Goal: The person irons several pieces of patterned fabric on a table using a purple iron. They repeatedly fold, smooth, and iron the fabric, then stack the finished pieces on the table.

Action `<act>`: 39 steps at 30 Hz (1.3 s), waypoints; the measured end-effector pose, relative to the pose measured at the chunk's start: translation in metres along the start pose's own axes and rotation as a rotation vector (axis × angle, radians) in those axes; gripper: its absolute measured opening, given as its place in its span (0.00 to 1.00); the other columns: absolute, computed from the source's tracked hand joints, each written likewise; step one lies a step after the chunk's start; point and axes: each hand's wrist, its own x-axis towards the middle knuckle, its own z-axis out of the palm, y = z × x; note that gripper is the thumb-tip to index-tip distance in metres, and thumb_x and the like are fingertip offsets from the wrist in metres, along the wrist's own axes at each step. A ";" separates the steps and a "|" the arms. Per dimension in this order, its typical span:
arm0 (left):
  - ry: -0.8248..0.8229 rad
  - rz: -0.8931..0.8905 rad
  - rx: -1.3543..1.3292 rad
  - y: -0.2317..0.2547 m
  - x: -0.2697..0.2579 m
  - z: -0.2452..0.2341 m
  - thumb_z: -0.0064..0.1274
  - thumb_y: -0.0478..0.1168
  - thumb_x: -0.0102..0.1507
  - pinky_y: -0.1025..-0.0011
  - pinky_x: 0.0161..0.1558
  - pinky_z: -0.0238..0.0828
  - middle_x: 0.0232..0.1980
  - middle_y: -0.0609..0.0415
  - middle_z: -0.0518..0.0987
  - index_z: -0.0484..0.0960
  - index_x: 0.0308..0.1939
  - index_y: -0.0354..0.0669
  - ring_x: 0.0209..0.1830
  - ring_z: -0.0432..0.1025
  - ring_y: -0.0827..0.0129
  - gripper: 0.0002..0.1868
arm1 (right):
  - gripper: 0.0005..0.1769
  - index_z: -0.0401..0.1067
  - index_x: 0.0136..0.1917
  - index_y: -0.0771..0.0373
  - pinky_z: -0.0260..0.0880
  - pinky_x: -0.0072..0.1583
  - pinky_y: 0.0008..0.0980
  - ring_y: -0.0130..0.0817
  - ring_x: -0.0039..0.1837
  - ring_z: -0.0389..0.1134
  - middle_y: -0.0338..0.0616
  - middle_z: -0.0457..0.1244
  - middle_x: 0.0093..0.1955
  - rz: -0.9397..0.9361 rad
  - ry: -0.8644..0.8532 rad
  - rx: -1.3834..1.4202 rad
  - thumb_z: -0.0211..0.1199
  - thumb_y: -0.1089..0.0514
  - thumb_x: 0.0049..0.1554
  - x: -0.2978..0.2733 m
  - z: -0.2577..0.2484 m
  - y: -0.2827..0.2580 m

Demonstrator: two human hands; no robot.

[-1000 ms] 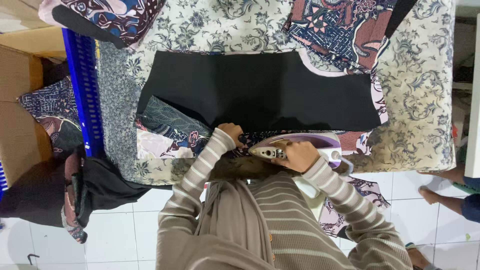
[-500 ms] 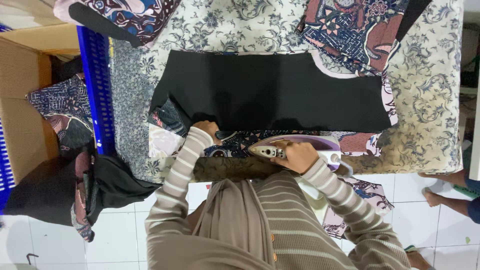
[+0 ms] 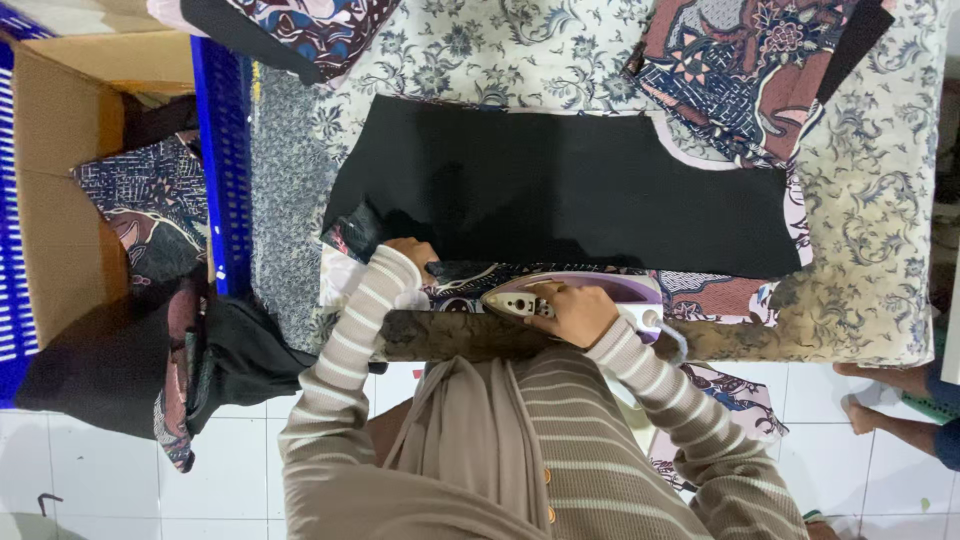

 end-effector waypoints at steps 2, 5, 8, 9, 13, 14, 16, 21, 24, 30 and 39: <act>0.026 -0.027 0.021 -0.005 0.002 0.009 0.67 0.57 0.56 0.61 0.59 0.73 0.57 0.50 0.83 0.83 0.59 0.53 0.57 0.77 0.55 0.30 | 0.34 0.75 0.62 0.56 0.70 0.35 0.41 0.43 0.30 0.69 0.47 0.66 0.27 -0.010 0.025 0.010 0.65 0.31 0.52 0.002 0.001 -0.004; 0.184 0.098 0.036 -0.013 -0.004 0.022 0.66 0.56 0.57 0.60 0.60 0.71 0.57 0.49 0.82 0.82 0.60 0.53 0.59 0.75 0.54 0.29 | 0.32 0.77 0.59 0.56 0.69 0.33 0.40 0.43 0.31 0.69 0.46 0.66 0.29 -0.067 0.150 0.046 0.66 0.31 0.51 0.008 0.002 -0.009; 0.289 0.259 -0.026 -0.029 -0.017 0.026 0.66 0.54 0.56 0.60 0.62 0.70 0.57 0.50 0.82 0.82 0.60 0.52 0.59 0.75 0.54 0.30 | 0.34 0.77 0.60 0.56 0.69 0.33 0.40 0.43 0.30 0.69 0.46 0.66 0.29 -0.064 0.142 0.021 0.65 0.31 0.51 0.010 0.003 -0.013; 0.237 0.215 -0.075 -0.035 -0.022 0.024 0.65 0.55 0.56 0.60 0.62 0.69 0.58 0.49 0.82 0.81 0.62 0.52 0.59 0.75 0.53 0.32 | 0.34 0.76 0.60 0.56 0.69 0.33 0.40 0.43 0.30 0.69 0.46 0.66 0.28 -0.044 0.103 0.012 0.65 0.30 0.51 0.011 0.003 -0.014; 0.010 0.054 0.142 -0.055 -0.031 0.011 0.69 0.60 0.52 0.61 0.67 0.63 0.59 0.50 0.81 0.77 0.65 0.54 0.60 0.75 0.59 0.39 | 0.35 0.76 0.61 0.54 0.69 0.34 0.41 0.43 0.30 0.69 0.46 0.66 0.27 -0.008 0.034 -0.005 0.64 0.29 0.52 0.012 0.001 -0.014; 0.044 0.056 0.119 -0.058 -0.032 0.009 0.68 0.60 0.53 0.59 0.65 0.64 0.59 0.50 0.80 0.78 0.64 0.55 0.60 0.74 0.55 0.38 | 0.34 0.76 0.61 0.54 0.69 0.33 0.40 0.42 0.30 0.69 0.46 0.66 0.27 -0.012 0.038 -0.006 0.63 0.29 0.52 0.012 0.001 -0.015; 0.112 0.059 0.072 -0.065 -0.033 0.004 0.68 0.60 0.54 0.55 0.61 0.65 0.58 0.48 0.79 0.78 0.63 0.57 0.60 0.70 0.49 0.36 | 0.34 0.76 0.61 0.54 0.69 0.34 0.40 0.42 0.29 0.69 0.46 0.66 0.27 0.005 0.010 -0.004 0.63 0.29 0.52 0.013 0.001 -0.015; -0.020 0.027 -0.009 -0.081 -0.036 -0.002 0.69 0.62 0.52 0.60 0.59 0.71 0.52 0.50 0.83 0.74 0.65 0.57 0.53 0.78 0.56 0.40 | 0.36 0.76 0.62 0.54 0.70 0.34 0.39 0.41 0.29 0.69 0.47 0.66 0.27 0.007 -0.009 -0.056 0.63 0.29 0.51 0.012 0.003 -0.017; 0.095 -0.006 0.035 -0.090 -0.047 -0.003 0.69 0.59 0.52 0.63 0.62 0.66 0.46 0.55 0.86 0.79 0.57 0.61 0.48 0.79 0.59 0.31 | 0.36 0.76 0.61 0.54 0.69 0.34 0.39 0.41 0.29 0.69 0.46 0.66 0.26 0.004 0.013 -0.067 0.63 0.28 0.51 0.013 0.001 -0.018; 0.208 -0.050 0.062 -0.086 -0.056 0.002 0.69 0.58 0.54 0.65 0.57 0.63 0.37 0.52 0.86 0.75 0.52 0.58 0.41 0.79 0.58 0.28 | 0.40 0.71 0.67 0.53 0.70 0.34 0.39 0.40 0.28 0.69 0.44 0.66 0.25 0.083 -0.167 -0.076 0.59 0.26 0.53 0.026 0.002 -0.037; 0.123 -0.034 0.083 -0.082 -0.061 0.008 0.72 0.58 0.51 0.63 0.53 0.59 0.35 0.51 0.85 0.68 0.54 0.57 0.41 0.79 0.56 0.35 | 0.37 0.75 0.62 0.53 0.72 0.37 0.41 0.43 0.35 0.72 0.46 0.69 0.32 -0.022 -0.014 -0.044 0.61 0.26 0.52 0.053 0.005 -0.059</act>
